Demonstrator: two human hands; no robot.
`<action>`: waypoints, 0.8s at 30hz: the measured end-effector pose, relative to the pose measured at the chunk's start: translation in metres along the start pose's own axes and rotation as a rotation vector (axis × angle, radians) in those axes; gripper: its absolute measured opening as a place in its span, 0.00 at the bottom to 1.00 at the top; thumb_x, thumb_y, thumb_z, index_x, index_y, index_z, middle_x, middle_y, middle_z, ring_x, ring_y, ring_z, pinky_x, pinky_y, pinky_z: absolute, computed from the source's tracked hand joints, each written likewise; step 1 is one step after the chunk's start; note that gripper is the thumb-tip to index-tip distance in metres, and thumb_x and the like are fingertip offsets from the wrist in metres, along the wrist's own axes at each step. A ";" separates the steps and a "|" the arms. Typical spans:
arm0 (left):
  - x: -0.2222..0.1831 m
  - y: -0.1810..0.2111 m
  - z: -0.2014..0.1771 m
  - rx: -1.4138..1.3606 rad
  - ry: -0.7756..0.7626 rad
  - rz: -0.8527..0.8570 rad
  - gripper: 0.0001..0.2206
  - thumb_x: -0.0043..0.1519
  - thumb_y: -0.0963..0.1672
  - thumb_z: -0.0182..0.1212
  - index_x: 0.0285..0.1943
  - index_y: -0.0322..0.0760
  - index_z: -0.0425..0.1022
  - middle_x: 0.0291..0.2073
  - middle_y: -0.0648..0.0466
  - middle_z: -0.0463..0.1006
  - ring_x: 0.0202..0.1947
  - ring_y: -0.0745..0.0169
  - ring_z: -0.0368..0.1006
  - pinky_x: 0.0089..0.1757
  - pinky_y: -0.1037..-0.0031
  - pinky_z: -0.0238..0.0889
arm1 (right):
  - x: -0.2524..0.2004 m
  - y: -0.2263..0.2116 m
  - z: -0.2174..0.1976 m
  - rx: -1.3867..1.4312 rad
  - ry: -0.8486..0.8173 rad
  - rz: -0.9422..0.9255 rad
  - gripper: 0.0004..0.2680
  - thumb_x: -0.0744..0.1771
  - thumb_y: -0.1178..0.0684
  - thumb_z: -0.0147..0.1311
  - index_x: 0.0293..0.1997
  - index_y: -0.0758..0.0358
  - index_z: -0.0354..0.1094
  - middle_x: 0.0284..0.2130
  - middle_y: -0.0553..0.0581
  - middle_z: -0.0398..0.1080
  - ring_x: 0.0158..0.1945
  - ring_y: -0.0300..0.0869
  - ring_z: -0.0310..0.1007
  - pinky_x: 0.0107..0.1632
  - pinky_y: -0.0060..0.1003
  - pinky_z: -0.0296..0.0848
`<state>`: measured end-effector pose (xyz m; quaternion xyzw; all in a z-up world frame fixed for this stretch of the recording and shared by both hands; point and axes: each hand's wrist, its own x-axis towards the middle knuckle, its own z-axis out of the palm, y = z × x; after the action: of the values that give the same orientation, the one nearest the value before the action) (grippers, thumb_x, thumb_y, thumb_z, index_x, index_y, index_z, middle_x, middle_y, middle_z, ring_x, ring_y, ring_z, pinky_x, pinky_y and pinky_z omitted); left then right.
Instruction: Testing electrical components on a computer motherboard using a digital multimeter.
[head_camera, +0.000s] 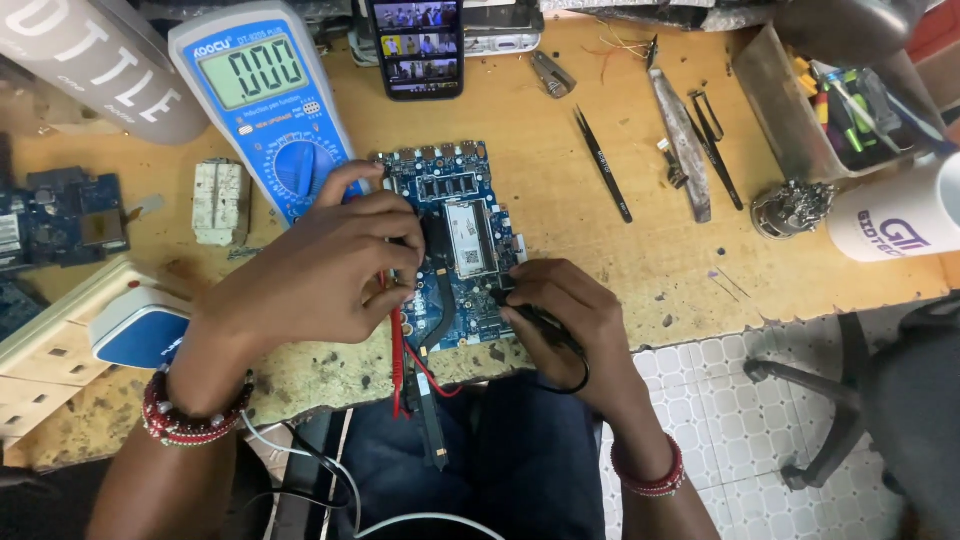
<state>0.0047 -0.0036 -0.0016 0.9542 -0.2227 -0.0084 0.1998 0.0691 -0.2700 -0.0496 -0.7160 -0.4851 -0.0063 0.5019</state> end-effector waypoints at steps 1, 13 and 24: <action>0.000 0.001 0.000 -0.006 0.002 0.001 0.05 0.56 0.46 0.69 0.30 0.43 0.84 0.36 0.59 0.79 0.50 0.57 0.71 0.68 0.46 0.35 | 0.000 0.000 -0.001 -0.008 -0.002 0.004 0.04 0.66 0.63 0.61 0.40 0.70 0.71 0.43 0.66 0.74 0.51 0.53 0.78 0.54 0.42 0.79; -0.001 0.001 -0.001 -0.012 0.013 0.012 0.04 0.55 0.43 0.68 0.27 0.43 0.83 0.34 0.60 0.78 0.47 0.57 0.70 0.67 0.46 0.35 | -0.003 0.002 0.002 -0.049 -0.005 0.000 0.03 0.66 0.61 0.61 0.39 0.69 0.71 0.42 0.66 0.74 0.50 0.53 0.78 0.53 0.41 0.79; -0.004 0.000 -0.001 -0.020 0.041 0.036 0.05 0.54 0.43 0.67 0.25 0.43 0.80 0.30 0.61 0.75 0.42 0.59 0.70 0.67 0.48 0.36 | -0.002 0.000 0.005 -0.073 -0.008 0.013 0.03 0.66 0.61 0.61 0.40 0.67 0.72 0.42 0.65 0.75 0.51 0.52 0.78 0.53 0.41 0.79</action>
<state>0.0017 -0.0013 -0.0011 0.9480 -0.2354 0.0127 0.2139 0.0661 -0.2681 -0.0533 -0.7370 -0.4818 -0.0180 0.4736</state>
